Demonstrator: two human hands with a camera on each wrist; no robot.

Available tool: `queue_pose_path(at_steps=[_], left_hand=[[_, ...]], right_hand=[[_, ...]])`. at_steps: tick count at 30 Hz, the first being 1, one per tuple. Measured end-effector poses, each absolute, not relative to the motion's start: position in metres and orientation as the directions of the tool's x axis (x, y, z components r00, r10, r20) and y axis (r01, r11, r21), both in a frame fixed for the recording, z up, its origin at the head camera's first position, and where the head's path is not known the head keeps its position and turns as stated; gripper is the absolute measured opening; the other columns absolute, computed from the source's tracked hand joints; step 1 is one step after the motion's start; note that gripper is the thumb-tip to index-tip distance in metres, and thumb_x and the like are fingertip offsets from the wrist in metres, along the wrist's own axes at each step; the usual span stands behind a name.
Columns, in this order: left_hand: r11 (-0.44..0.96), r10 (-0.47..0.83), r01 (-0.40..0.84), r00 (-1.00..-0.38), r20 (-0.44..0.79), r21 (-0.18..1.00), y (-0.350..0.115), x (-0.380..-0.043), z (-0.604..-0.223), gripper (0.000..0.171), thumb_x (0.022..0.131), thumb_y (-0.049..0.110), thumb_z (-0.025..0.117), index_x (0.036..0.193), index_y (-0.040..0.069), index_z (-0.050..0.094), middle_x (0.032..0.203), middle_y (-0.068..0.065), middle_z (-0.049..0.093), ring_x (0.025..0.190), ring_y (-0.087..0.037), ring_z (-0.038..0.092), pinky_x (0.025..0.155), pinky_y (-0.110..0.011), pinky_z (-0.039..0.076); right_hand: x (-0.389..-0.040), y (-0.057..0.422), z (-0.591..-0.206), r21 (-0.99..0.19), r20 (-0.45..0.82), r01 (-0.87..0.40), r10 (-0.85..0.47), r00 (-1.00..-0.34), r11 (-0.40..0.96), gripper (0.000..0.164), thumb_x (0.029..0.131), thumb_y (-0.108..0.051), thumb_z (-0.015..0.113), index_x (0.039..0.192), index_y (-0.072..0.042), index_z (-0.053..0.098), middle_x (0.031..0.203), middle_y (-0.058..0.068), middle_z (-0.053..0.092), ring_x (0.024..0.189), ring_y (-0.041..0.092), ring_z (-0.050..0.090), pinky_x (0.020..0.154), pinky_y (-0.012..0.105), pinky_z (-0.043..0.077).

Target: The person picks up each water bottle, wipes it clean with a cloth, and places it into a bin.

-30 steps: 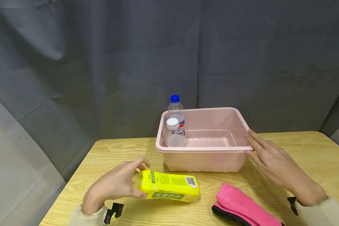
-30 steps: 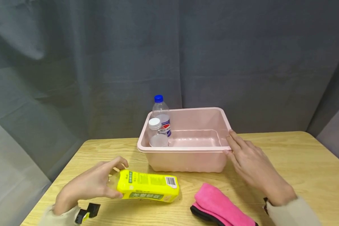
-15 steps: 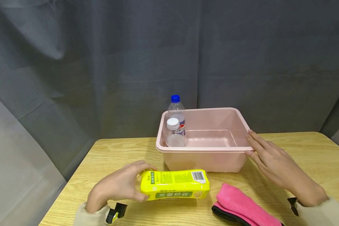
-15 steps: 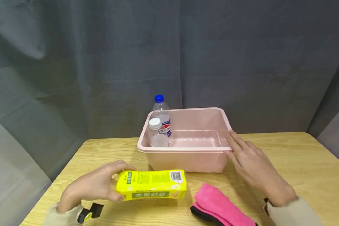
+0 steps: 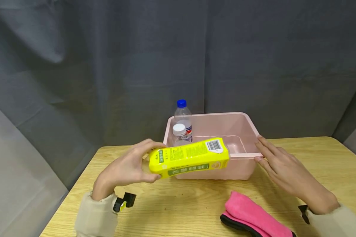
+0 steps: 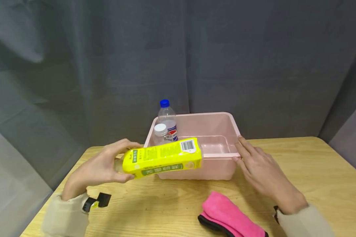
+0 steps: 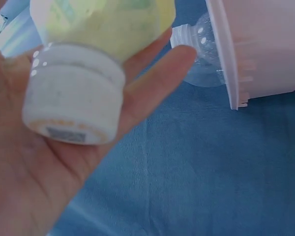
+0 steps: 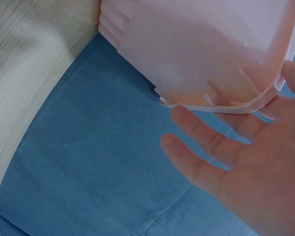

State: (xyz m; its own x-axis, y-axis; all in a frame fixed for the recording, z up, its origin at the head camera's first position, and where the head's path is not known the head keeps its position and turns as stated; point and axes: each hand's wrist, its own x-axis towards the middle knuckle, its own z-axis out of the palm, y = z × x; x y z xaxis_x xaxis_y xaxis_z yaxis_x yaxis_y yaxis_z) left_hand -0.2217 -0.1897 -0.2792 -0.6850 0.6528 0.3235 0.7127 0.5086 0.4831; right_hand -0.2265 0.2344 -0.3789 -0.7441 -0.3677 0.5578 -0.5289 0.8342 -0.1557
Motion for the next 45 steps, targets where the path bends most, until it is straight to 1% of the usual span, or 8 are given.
queue_pose_path(at_steps=[9,15,23,26,30,35,40,45], left_hand=[[0.547,0.650,0.709,-0.695,0.307,0.446,-0.166,-0.257,-0.261,0.062,0.074,0.008,0.082,0.132,0.002,0.061,0.115,-0.005,0.064,0.098,-0.020,0.057,0.087,-0.040,0.053],[0.596,0.634,0.672,-0.730,0.256,0.439,-0.155,-0.270,-0.253,0.062,0.074,0.010,0.082,0.132,0.002,0.061,0.115,-0.007,0.063,0.098,-0.022,0.056,0.086,-0.035,0.050],[0.632,0.615,0.643,-0.756,0.224,0.432,-0.134,-0.283,-0.248,0.065,0.078,0.014,0.082,0.138,0.007,0.059,0.110,-0.006,0.060,0.094,-0.024,0.055,0.076,-0.031,0.052],[0.620,0.617,0.658,-0.745,0.253,0.427,-0.130,-0.286,-0.248,0.065,0.080,0.014,0.084,0.139,0.006,0.059,0.117,-0.007,0.064,0.098,-0.023,0.058,0.081,-0.031,0.054],[0.577,0.632,0.707,-0.704,0.324,0.409,-0.124,-0.290,-0.247,0.064,0.079,0.013,0.088,0.136,0.005,0.059,0.129,-0.010,0.066,0.111,-0.026,0.063,0.092,-0.036,0.055],[0.557,0.619,0.730,-0.683,0.389,0.395,-0.112,-0.294,-0.248,0.072,0.077,0.015,0.090,0.138,0.006,0.053,0.127,-0.013,0.067,0.117,-0.026,0.062,0.087,-0.037,0.055],[0.551,0.585,0.747,-0.663,0.467,0.370,-0.102,-0.299,-0.250,0.080,0.075,0.016,0.092,0.141,0.005,0.048,0.122,-0.015,0.066,0.108,-0.024,0.064,0.082,-0.034,0.055],[0.518,0.562,0.741,-0.671,0.483,0.428,-0.094,-0.302,-0.250,0.080,0.076,0.009,0.090,0.141,0.004,0.044,0.113,-0.015,0.068,0.090,-0.024,0.065,0.072,-0.030,0.056]], right_hand=[[-0.225,0.237,-0.379,-0.169,0.531,-0.509,-0.357,-0.768,0.844,0.049,0.105,-0.023,0.057,0.143,0.009,0.050,0.150,0.029,0.043,0.115,0.057,0.054,0.086,0.071,0.046],[-0.225,0.234,-0.379,-0.176,0.516,-0.515,-0.366,-0.774,0.839,0.051,0.105,-0.023,0.057,0.143,0.009,0.050,0.152,0.027,0.042,0.118,0.056,0.053,0.087,0.072,0.046],[-0.223,0.236,-0.377,-0.181,0.515,-0.510,-0.361,-0.778,0.841,0.049,0.105,-0.022,0.056,0.143,0.009,0.049,0.151,0.029,0.042,0.120,0.057,0.052,0.088,0.072,0.045],[-0.222,0.235,-0.377,-0.182,0.508,-0.510,-0.363,-0.781,0.841,0.050,0.105,-0.022,0.056,0.144,0.010,0.049,0.151,0.029,0.042,0.120,0.057,0.052,0.089,0.072,0.045],[-0.223,0.233,-0.378,-0.184,0.510,-0.510,-0.362,-0.780,0.840,0.051,0.105,-0.022,0.057,0.144,0.009,0.048,0.151,0.028,0.042,0.119,0.056,0.053,0.088,0.072,0.046],[-0.222,0.235,-0.378,-0.188,0.505,-0.504,-0.357,-0.786,0.843,0.050,0.105,-0.023,0.056,0.145,0.008,0.048,0.152,0.028,0.042,0.120,0.056,0.052,0.088,0.072,0.046],[-0.221,0.237,-0.379,-0.185,0.498,-0.504,-0.362,-0.788,0.843,0.051,0.106,-0.023,0.055,0.145,0.008,0.047,0.153,0.027,0.041,0.120,0.056,0.052,0.088,0.071,0.046],[-0.221,0.237,-0.379,-0.193,0.497,-0.504,-0.359,-0.790,0.842,0.051,0.107,-0.024,0.054,0.146,0.007,0.047,0.154,0.026,0.039,0.121,0.056,0.051,0.087,0.072,0.045]])
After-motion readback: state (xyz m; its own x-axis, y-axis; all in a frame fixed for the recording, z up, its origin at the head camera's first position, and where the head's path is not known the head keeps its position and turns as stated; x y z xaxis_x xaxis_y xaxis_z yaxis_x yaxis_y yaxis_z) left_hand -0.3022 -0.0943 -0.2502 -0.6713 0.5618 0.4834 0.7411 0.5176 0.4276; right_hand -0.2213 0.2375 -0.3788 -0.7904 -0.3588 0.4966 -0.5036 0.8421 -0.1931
